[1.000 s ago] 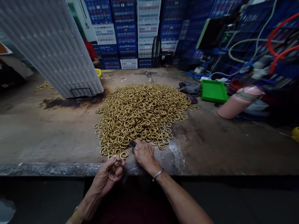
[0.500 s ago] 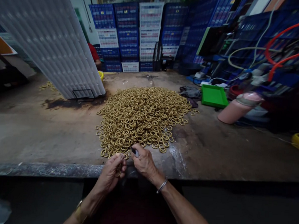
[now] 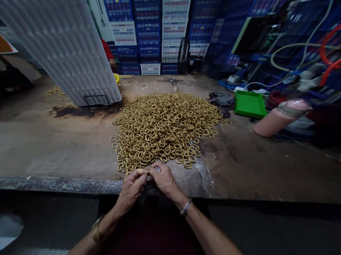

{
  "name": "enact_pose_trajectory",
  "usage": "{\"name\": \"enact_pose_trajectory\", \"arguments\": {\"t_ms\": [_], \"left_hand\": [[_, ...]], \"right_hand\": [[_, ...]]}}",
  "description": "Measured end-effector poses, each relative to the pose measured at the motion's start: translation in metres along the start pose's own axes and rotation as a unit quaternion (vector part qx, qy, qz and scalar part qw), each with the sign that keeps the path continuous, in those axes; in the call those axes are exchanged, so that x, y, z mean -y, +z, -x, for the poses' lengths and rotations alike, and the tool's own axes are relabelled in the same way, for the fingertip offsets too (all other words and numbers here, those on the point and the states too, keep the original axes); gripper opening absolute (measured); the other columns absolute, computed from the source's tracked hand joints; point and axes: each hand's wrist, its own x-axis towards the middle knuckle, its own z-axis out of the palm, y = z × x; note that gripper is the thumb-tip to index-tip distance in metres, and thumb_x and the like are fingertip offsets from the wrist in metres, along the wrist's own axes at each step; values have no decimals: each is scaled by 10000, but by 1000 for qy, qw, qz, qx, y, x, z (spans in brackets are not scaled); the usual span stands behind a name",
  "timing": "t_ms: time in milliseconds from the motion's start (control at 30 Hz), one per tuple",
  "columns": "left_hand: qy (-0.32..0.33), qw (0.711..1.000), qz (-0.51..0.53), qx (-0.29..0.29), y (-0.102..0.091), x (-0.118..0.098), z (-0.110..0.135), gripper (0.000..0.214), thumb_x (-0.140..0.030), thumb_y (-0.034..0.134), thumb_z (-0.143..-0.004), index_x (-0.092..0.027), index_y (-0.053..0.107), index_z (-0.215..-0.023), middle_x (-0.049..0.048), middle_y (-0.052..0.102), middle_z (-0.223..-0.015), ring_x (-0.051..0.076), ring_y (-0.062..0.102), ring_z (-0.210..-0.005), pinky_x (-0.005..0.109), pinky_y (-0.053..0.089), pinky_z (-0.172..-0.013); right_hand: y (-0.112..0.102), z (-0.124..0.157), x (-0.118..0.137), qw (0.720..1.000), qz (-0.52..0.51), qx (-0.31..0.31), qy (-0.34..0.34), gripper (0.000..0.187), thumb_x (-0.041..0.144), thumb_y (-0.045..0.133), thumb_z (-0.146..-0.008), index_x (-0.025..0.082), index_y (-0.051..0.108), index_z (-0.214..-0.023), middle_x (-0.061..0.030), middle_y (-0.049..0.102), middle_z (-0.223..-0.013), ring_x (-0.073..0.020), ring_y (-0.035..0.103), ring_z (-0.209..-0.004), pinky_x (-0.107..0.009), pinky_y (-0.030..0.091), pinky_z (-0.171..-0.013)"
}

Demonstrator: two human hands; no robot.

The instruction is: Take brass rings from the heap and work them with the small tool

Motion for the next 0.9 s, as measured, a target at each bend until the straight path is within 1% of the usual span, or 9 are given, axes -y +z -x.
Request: {"name": "enact_pose_trajectory", "arguments": {"t_ms": [100, 167, 267, 367, 467, 533, 667, 733, 900], "left_hand": [[-77, 995, 44, 33, -1, 2, 1, 297, -462, 555, -750, -169, 511, -737, -64, 438, -531, 45, 338, -394, 161, 240, -374], [-91, 992, 78, 48, -2, 4, 1, 303, -461, 559, -750, -169, 482, -722, -58, 453, -562, 37, 346, -400, 151, 234, -370], [-94, 987, 120, 57, -3, 5, 1, 280, -428, 570, -757, -167, 470, -734, -57, 458, -582, 28, 351, -409, 143, 230, -373], [-94, 984, 144, 55, -4, 3, 3, 271, -410, 579, -757, -167, 462, -737, -59, 458, -582, 25, 355, -413, 140, 234, -379], [-94, 982, 155, 53, -4, 1, 4, 272, -411, 582, -757, -168, 460, -746, -58, 460, -581, 26, 361, -415, 140, 233, -376], [-86, 982, 159, 47, -3, 1, 4, 267, -410, 581, -760, -167, 467, -764, -55, 465, -590, 28, 364, -421, 139, 232, -375], [-77, 983, 166, 33, -3, 3, 3, 262, -405, 583, -761, -167, 473, -777, -51, 470, -606, 27, 359, -430, 136, 229, -375], [-75, 983, 166, 29, -3, 4, 3, 266, -409, 585, -758, -169, 469, -775, -51, 474, -609, 26, 359, -431, 136, 230, -377], [-72, 986, 150, 20, -3, 5, 3, 299, -444, 576, -755, -174, 446, -743, -51, 474, -606, 28, 352, -428, 139, 231, -381]], "right_hand": [[0, 0, 1, 999, 28, -16, -7, 201, 359, 509, -735, 176, 523, -654, 50, 447, -537, -83, 387, -504, -191, 329, -477], [0, 0, 2, 999, 36, -16, -16, 198, 351, 505, -735, 172, 531, -654, 41, 476, -558, -87, 405, -528, -193, 340, -497], [1, 1, 4, 999, 27, -10, -25, 198, 346, 491, -743, 173, 527, -653, 37, 496, -568, -88, 419, -533, -193, 351, -509], [0, -1, 3, 999, 21, -11, -29, 200, 340, 477, -749, 175, 516, -644, 42, 473, -546, -85, 411, -509, -191, 350, -498], [-1, -1, -2, 997, 63, -36, -42, 175, 300, 462, -755, 176, 515, -644, 46, 443, -524, -85, 391, -490, -189, 328, -476], [-2, 1, -6, 989, 115, -47, -80, 155, 267, 448, -767, 175, 525, -668, 37, 460, -546, -89, 402, -508, -192, 325, -493], [-2, 11, -10, 962, 217, 14, -166, 108, 169, 435, -753, 182, 528, -700, 14, 524, -595, -98, 434, -533, -203, 315, -525], [-1, 14, -11, 951, 249, 35, -179, 109, 118, 433, -708, 184, 518, -693, 11, 530, -586, -101, 431, -519, -207, 297, -512], [2, 16, -10, 942, 280, 28, -185, 139, 97, 421, -660, 192, 513, -704, 10, 531, -582, -110, 424, -514, -215, 278, -507]]}}
